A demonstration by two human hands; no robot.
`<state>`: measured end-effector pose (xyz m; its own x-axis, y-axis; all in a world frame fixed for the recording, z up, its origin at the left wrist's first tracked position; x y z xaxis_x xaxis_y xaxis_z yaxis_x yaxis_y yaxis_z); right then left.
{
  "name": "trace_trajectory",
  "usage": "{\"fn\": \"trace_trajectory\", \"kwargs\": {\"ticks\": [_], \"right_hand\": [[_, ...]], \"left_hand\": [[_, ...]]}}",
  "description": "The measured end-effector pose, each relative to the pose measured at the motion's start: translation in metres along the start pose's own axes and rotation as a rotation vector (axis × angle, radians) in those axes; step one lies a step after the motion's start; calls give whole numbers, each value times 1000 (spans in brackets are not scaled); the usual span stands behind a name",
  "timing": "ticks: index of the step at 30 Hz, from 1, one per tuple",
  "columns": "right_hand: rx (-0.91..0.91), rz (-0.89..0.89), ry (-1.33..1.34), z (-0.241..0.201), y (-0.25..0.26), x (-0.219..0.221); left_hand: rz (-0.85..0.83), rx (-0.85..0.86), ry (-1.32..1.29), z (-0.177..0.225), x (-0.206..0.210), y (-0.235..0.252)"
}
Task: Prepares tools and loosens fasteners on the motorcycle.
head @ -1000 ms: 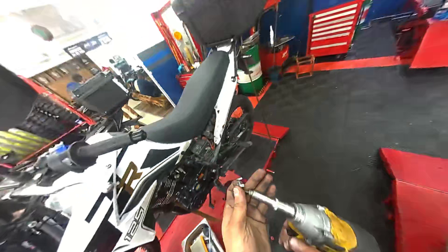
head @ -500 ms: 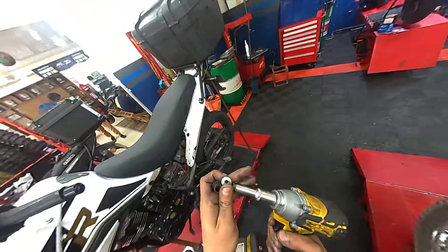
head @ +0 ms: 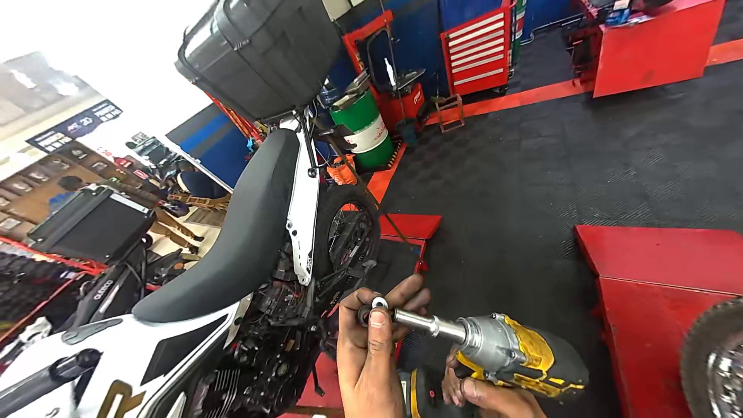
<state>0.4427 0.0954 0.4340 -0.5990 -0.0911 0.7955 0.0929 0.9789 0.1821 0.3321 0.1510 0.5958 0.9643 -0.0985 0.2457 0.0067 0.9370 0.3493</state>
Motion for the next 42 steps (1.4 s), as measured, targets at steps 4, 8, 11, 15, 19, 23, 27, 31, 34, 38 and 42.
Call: {"fn": "trace_trajectory", "kwargs": {"ticks": [4,8,11,15,19,23,27,31,34,38,42], "right_hand": [[41,-27,91,6,3,4],[68,-41,193,13,3,3],[81,-44,248,20,2,-1],[109,-43,233,27,-1,-5],[141,-35,271,33,-4,-9],[158,-47,312,37,-4,-9],[158,-56,317,36,-3,-8],[150,-52,291,37,-3,-6],[124,-26,245,36,-2,-5],[114,1,203,36,-4,-4],[96,59,123,35,-5,-6]], "left_hand": [[3,-54,-125,-5,4,1],[27,-112,-199,-12,6,-2],[23,-144,-243,-16,7,-4],[59,-192,-255,-20,1,-7],[40,-270,-337,-26,-2,-9],[34,-342,-467,-32,-3,-11],[78,-359,-531,-35,-5,-14],[159,-329,-524,-37,-10,-15],[216,-289,-481,-38,-14,-16],[307,-245,-434,-38,-21,-15],[382,-228,-441,-40,-26,-14]]}}
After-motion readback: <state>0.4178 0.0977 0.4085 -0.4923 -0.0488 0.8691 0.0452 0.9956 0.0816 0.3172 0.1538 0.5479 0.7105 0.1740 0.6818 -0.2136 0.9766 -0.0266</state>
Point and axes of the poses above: each hand's wrist, its own y-axis towards the middle knuckle, its own x-axis out of the palm, z = x × y, the point moved 9 cm from there along y, towards the middle knuckle, and after that the axes turned 10 degrees about z, right-handed, at the moved point
